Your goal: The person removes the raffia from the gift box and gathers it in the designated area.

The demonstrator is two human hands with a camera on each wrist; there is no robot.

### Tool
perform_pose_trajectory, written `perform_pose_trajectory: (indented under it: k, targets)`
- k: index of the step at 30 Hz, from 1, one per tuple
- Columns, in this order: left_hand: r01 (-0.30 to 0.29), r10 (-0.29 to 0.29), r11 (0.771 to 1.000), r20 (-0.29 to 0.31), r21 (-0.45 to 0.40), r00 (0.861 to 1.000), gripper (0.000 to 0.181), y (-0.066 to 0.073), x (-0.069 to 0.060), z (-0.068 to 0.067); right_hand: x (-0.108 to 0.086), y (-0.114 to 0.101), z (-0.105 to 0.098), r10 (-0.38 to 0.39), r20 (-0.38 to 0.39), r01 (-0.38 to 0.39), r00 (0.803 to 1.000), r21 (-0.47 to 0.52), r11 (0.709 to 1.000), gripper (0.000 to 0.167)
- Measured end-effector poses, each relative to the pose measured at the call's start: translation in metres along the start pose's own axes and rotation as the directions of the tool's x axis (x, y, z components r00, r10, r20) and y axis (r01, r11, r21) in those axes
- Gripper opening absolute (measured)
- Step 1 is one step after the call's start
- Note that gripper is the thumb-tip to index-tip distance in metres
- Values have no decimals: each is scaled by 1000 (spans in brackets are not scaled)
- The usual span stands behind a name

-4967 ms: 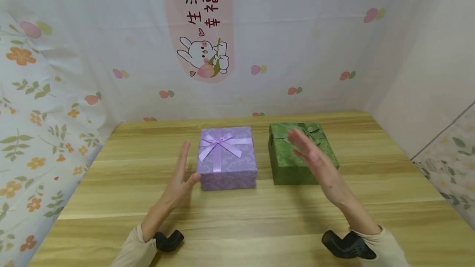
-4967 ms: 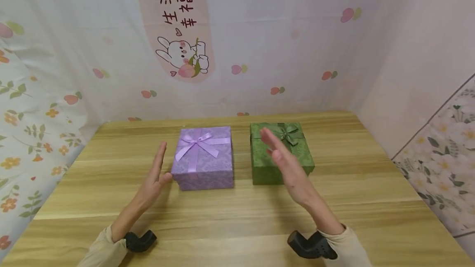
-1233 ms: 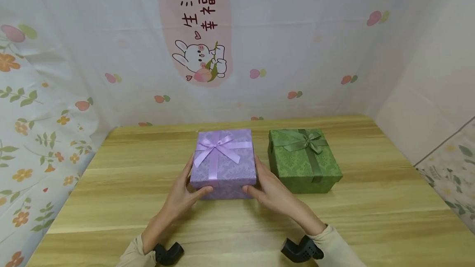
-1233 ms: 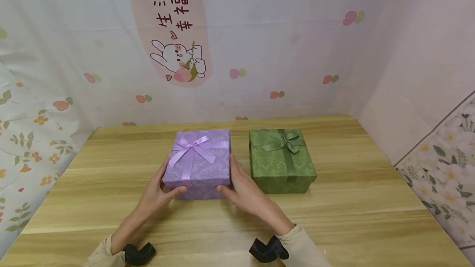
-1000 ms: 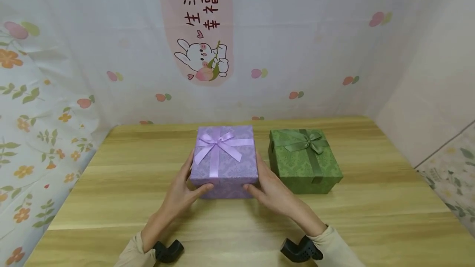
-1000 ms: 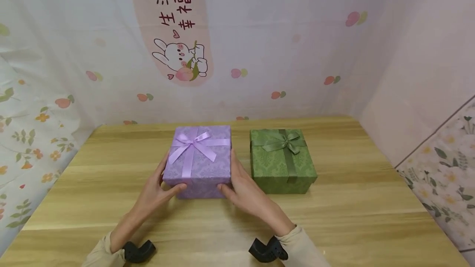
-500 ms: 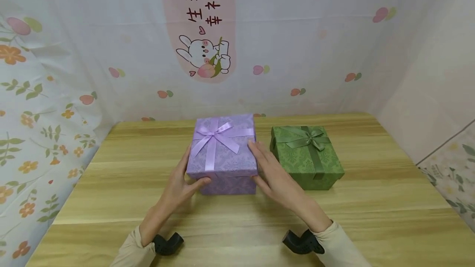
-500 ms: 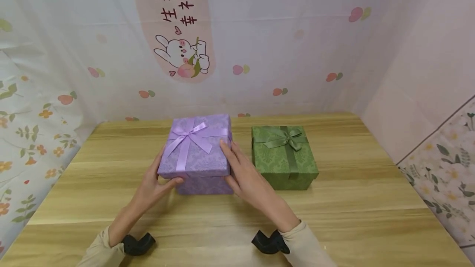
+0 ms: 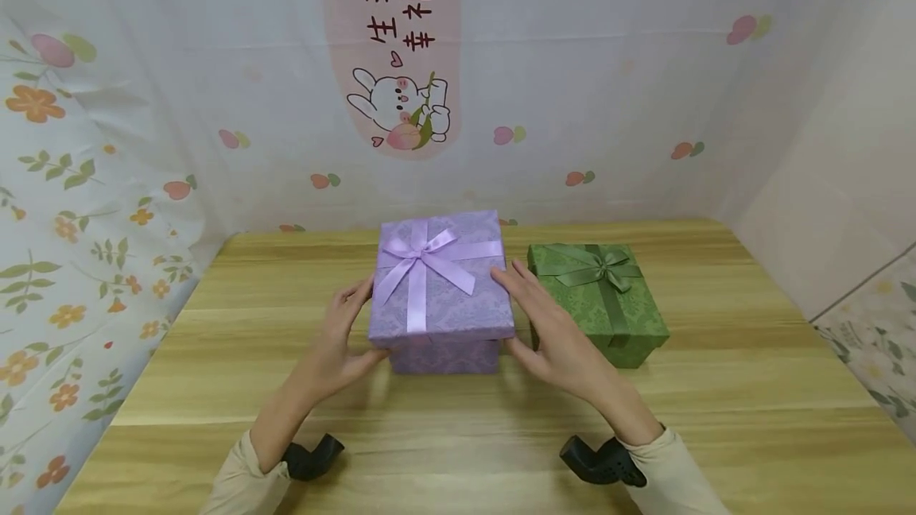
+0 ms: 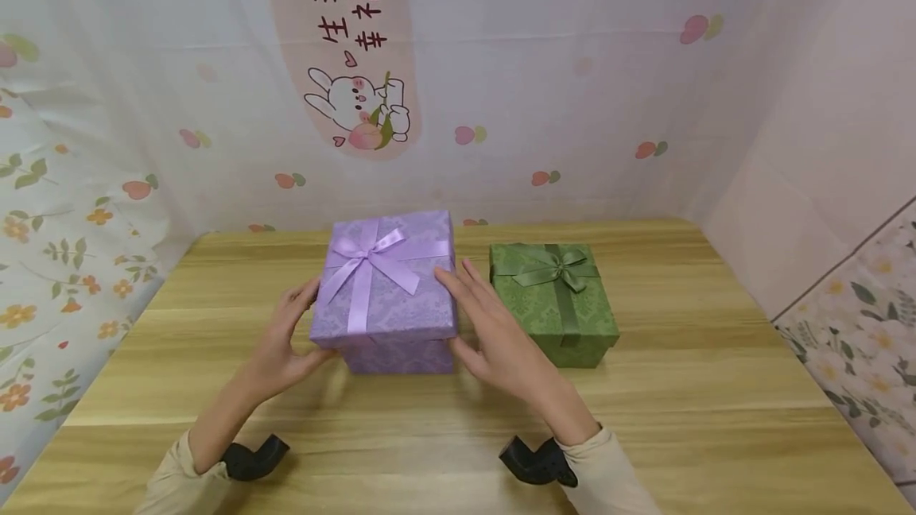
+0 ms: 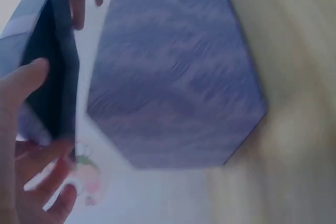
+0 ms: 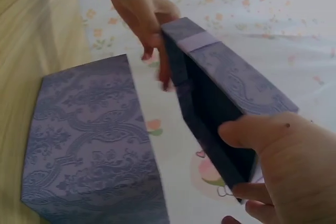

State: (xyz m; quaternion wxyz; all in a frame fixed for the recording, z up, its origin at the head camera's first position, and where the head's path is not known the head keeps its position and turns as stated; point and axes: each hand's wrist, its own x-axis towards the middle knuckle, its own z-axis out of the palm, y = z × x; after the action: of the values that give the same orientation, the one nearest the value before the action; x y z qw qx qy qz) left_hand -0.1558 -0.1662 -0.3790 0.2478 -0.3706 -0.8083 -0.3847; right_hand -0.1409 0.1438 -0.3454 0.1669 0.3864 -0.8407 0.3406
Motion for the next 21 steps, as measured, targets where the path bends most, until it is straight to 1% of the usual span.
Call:
perform_pose_trajectory:
  k: [2,4,5,7,8,9,10,11,13,14,17,19,20,21]
  targets:
    - [-49,49,996,4,73,999,95,2,4,-7,0,0,-1,-10,1,10,1000,5,1000,78]
    - [-94,94,983,10,158,996,91,4,9,-13,-1,0,-1,-12,3,12,1000,8,1000,77]
    - [-120,118,974,19,193,993,89,4,11,-16,-1,0,-1,-10,4,10,1000,10,1000,77]
    - [-176,170,945,47,274,984,88,7,14,-20,-2,0,0,1,4,-1,1000,16,1000,76]
    - [-204,192,932,68,300,979,87,8,15,-21,-2,1,-1,7,4,-7,1000,22,1000,76]
    - [-232,214,919,89,320,973,87,10,16,-22,-2,1,-1,14,6,-14,1000,28,1000,77]
    - [-267,246,904,105,335,964,87,11,16,-22,-2,2,-1,19,6,-19,1000,34,999,77]
    - [-298,276,887,111,354,955,87,12,17,-22,-3,2,-1,24,7,-24,1000,40,999,78]
    - [-348,333,851,106,393,937,86,13,19,-21,-3,4,-3,31,5,-31,1000,48,998,80]
    - [-372,365,830,100,415,926,84,14,20,-20,-3,4,-4,33,3,-33,999,48,998,80]
    - [-426,440,777,84,463,894,80,16,22,-15,-4,5,-7,39,-5,-39,999,49,998,80]
    - [-454,469,757,93,471,878,79,17,22,-12,-4,5,-9,47,-5,-47,999,46,998,79]
    - [-466,481,750,97,470,871,75,18,21,-11,-5,5,-9,51,-4,-51,999,46,998,78]
    - [-473,485,750,102,463,869,73,18,20,-10,-5,5,-10,55,0,-55,998,48,997,78]
